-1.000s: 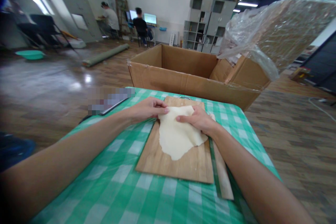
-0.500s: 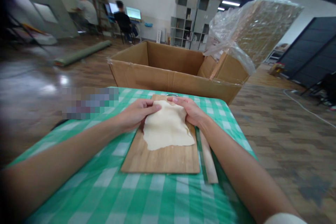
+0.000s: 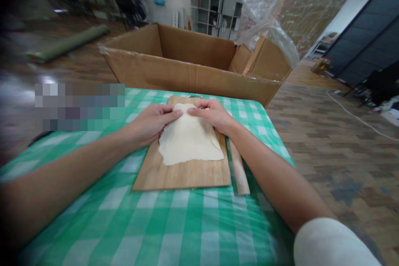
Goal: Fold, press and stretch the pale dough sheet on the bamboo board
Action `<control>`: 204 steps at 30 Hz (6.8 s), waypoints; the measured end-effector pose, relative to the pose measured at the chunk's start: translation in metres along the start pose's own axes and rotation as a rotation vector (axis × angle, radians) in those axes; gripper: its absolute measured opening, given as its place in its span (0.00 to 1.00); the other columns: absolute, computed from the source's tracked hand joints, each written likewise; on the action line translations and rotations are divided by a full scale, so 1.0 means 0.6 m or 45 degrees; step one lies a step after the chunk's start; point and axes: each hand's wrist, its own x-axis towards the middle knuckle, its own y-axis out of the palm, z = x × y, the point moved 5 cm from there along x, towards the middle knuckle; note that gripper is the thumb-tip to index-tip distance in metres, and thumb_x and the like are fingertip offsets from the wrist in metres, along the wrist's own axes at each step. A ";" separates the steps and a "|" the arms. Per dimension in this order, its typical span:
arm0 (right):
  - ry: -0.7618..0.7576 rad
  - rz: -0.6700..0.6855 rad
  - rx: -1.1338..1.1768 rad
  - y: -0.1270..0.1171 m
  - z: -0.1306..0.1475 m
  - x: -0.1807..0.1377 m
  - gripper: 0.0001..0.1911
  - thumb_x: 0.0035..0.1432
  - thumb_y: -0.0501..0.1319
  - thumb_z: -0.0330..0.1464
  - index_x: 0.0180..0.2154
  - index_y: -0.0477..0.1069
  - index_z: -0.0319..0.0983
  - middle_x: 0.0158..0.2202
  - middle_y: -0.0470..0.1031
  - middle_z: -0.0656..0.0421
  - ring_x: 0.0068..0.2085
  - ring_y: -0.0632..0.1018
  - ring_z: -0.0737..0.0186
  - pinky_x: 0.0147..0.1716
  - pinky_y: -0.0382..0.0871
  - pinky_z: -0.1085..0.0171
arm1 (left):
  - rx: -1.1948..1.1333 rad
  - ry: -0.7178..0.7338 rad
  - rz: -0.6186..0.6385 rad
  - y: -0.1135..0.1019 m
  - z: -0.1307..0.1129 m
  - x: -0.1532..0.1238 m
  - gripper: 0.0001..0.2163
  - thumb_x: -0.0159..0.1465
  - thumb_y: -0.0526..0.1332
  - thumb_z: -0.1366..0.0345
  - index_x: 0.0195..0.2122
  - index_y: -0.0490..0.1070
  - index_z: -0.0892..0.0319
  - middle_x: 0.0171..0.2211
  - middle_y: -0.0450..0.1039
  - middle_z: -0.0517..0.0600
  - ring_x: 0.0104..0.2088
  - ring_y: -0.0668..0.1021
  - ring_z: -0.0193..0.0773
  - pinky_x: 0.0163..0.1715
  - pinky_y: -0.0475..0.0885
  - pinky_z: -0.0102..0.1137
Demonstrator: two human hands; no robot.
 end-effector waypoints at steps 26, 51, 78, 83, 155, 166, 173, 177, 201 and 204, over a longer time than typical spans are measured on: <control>-0.193 0.084 -0.108 -0.008 -0.005 0.013 0.15 0.55 0.70 0.43 0.26 0.76 0.39 0.23 0.71 0.62 0.27 0.69 0.66 0.27 0.58 0.65 | 0.323 0.105 0.120 0.002 -0.011 -0.011 0.17 0.62 0.66 0.49 0.35 0.79 0.61 0.28 0.78 0.50 0.23 0.74 0.34 0.20 0.60 0.27; -0.332 0.000 -0.374 0.014 0.025 -0.003 0.15 0.53 0.71 0.43 0.28 0.79 0.37 0.21 0.70 0.63 0.23 0.64 0.69 0.23 0.51 0.66 | 0.438 0.428 -0.105 0.000 -0.039 -0.018 0.20 0.64 0.64 0.47 0.30 0.77 0.61 0.27 0.74 0.47 0.28 0.72 0.35 0.25 0.62 0.28; -0.199 0.021 -0.145 0.017 0.011 0.000 0.14 0.54 0.70 0.44 0.30 0.78 0.39 0.27 0.73 0.61 0.29 0.69 0.66 0.27 0.59 0.66 | 0.370 0.351 -0.082 -0.002 -0.027 -0.011 0.16 0.61 0.66 0.50 0.34 0.78 0.61 0.30 0.77 0.49 0.29 0.74 0.36 0.26 0.65 0.27; -0.283 0.061 -0.264 0.018 0.011 -0.001 0.18 0.53 0.72 0.46 0.36 0.83 0.39 0.30 0.79 0.58 0.28 0.71 0.65 0.27 0.60 0.65 | 0.375 0.351 -0.120 -0.003 -0.027 -0.010 0.18 0.61 0.67 0.48 0.34 0.79 0.60 0.31 0.79 0.51 0.31 0.76 0.38 0.27 0.67 0.29; -0.294 0.024 -0.323 0.025 0.015 -0.006 0.19 0.54 0.71 0.47 0.29 0.79 0.37 0.21 0.67 0.64 0.24 0.61 0.69 0.23 0.51 0.66 | 0.092 0.316 -0.191 -0.014 -0.013 -0.014 0.24 0.58 0.73 0.52 0.50 0.72 0.59 0.33 0.83 0.51 0.28 0.81 0.38 0.26 0.70 0.28; -0.319 -0.034 -0.307 0.030 0.019 -0.007 0.20 0.55 0.71 0.49 0.33 0.82 0.37 0.21 0.69 0.63 0.22 0.63 0.70 0.20 0.53 0.67 | 0.194 0.399 -0.115 -0.008 -0.014 -0.010 0.17 0.61 0.71 0.49 0.37 0.81 0.60 0.34 0.83 0.52 0.31 0.80 0.39 0.28 0.71 0.29; -0.353 -0.107 -0.257 0.020 0.013 -0.004 0.18 0.55 0.71 0.48 0.33 0.83 0.38 0.26 0.74 0.61 0.25 0.66 0.69 0.22 0.57 0.67 | 0.169 0.394 -0.137 -0.007 -0.015 -0.015 0.18 0.61 0.71 0.49 0.37 0.81 0.61 0.34 0.83 0.52 0.32 0.80 0.39 0.30 0.71 0.28; -0.347 -0.028 -0.331 0.026 0.011 -0.003 0.21 0.55 0.71 0.50 0.36 0.84 0.39 0.27 0.75 0.60 0.25 0.66 0.68 0.21 0.56 0.67 | 0.193 0.404 -0.113 -0.004 -0.019 -0.018 0.18 0.60 0.71 0.48 0.37 0.82 0.60 0.35 0.83 0.52 0.34 0.81 0.40 0.32 0.72 0.29; -0.358 -0.262 -0.556 -0.011 0.053 -0.007 0.31 0.56 0.64 0.59 0.23 0.71 0.38 0.21 0.66 0.62 0.23 0.63 0.68 0.19 0.51 0.66 | 0.235 0.379 -0.034 -0.017 -0.046 -0.007 0.18 0.64 0.65 0.47 0.38 0.80 0.59 0.32 0.80 0.51 0.29 0.78 0.39 0.25 0.67 0.28; -0.314 -0.311 -0.518 -0.015 0.039 0.002 0.32 0.55 0.63 0.62 0.23 0.70 0.38 0.21 0.66 0.61 0.23 0.63 0.67 0.20 0.52 0.65 | 0.181 0.242 -0.036 -0.024 -0.031 -0.002 0.20 0.62 0.66 0.46 0.36 0.80 0.61 0.29 0.80 0.52 0.25 0.77 0.39 0.22 0.65 0.28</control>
